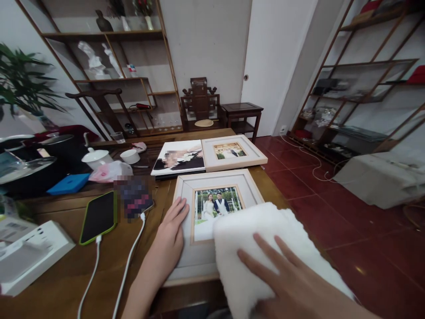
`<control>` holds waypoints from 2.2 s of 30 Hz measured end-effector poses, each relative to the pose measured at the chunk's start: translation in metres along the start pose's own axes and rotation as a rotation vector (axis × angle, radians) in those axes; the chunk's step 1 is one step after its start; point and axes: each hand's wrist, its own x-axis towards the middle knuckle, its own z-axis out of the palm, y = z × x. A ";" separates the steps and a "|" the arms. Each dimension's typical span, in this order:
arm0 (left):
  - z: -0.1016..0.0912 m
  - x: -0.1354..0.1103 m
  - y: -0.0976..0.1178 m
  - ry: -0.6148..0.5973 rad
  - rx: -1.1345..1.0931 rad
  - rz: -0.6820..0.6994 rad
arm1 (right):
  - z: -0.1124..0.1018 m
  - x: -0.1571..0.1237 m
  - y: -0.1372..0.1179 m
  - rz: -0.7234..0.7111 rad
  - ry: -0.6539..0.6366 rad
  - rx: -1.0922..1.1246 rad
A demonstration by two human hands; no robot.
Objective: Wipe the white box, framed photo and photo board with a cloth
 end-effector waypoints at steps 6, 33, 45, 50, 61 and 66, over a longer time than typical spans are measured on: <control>0.002 0.001 0.002 -0.016 -0.062 -0.008 | -0.001 0.051 0.055 0.236 -0.013 -0.114; -0.003 0.003 0.005 -0.063 -0.099 -0.009 | 0.004 0.063 0.058 0.258 0.010 -0.200; 0.000 0.003 0.004 -0.027 -0.089 -0.040 | -0.004 0.077 0.055 0.256 -0.108 -0.182; 0.001 0.002 0.003 -0.033 -0.082 -0.028 | -0.001 0.033 0.007 0.120 -0.073 0.018; -0.014 0.008 0.012 -0.163 -0.111 -0.093 | -0.017 0.096 -0.037 0.025 -0.215 0.123; -0.010 0.005 0.007 -0.109 -0.089 -0.070 | -0.010 0.069 -0.025 0.098 -0.236 0.078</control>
